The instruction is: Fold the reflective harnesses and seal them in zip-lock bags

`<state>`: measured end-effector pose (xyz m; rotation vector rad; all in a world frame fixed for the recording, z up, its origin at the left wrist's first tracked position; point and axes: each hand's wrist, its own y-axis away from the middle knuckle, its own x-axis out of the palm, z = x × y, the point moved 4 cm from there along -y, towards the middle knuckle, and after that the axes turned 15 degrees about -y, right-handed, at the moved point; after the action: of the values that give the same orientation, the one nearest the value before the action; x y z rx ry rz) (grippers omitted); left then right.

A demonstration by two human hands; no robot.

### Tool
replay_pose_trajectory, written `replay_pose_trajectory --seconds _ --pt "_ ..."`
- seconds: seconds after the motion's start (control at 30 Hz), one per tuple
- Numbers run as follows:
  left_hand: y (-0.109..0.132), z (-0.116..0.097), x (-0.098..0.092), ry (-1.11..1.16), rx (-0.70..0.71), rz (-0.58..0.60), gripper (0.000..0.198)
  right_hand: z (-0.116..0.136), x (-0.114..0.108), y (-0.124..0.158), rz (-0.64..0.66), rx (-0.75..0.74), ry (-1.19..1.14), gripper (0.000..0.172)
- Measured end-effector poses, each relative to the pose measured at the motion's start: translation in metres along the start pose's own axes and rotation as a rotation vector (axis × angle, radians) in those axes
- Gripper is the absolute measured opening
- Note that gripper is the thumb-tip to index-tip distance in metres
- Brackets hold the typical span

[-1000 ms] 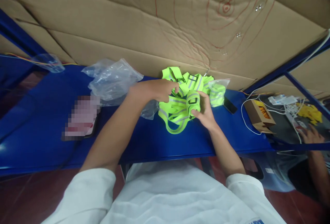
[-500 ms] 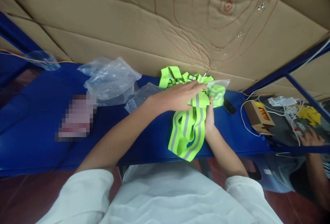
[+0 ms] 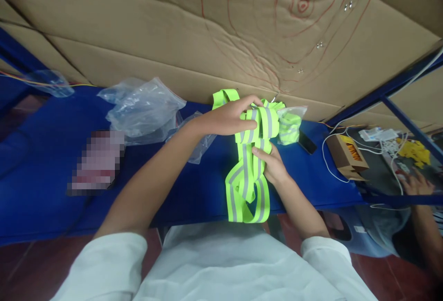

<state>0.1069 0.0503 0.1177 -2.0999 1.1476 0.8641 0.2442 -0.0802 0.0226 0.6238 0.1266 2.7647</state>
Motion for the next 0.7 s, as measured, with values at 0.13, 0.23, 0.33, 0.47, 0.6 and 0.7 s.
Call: replay_pose_trajectory --seconds 0.13,0.23,0.33,0.47,0.6,0.7 --pt "-0.004 0.001 0.007 -0.11 0.036 -0.053 0.052 0.001 -0.001 -0.005 -0.042 -0.009 -0.049 0.047" --pt "-0.004 -0.006 0.009 -0.221 0.139 -0.165 0.046 0.002 -0.003 -0.008 -0.115 -0.009 -0.105 0.043" --pt "-0.002 -0.011 0.018 -0.25 0.222 -0.105 0.046 0.004 -0.005 -0.009 -0.146 -0.029 -0.137 0.039" --pt "-0.002 -0.005 0.034 -0.26 0.219 0.136 0.085 0.003 -0.004 -0.008 -0.095 -0.005 -0.126 0.036" --pt "-0.006 0.012 0.039 -0.259 0.176 0.235 0.097 0.007 -0.003 -0.003 -0.038 -0.05 -0.069 0.034" --pt "-0.006 0.026 0.039 -0.341 0.097 0.34 0.087 0.012 -0.002 -0.001 0.009 -0.079 -0.069 0.03"
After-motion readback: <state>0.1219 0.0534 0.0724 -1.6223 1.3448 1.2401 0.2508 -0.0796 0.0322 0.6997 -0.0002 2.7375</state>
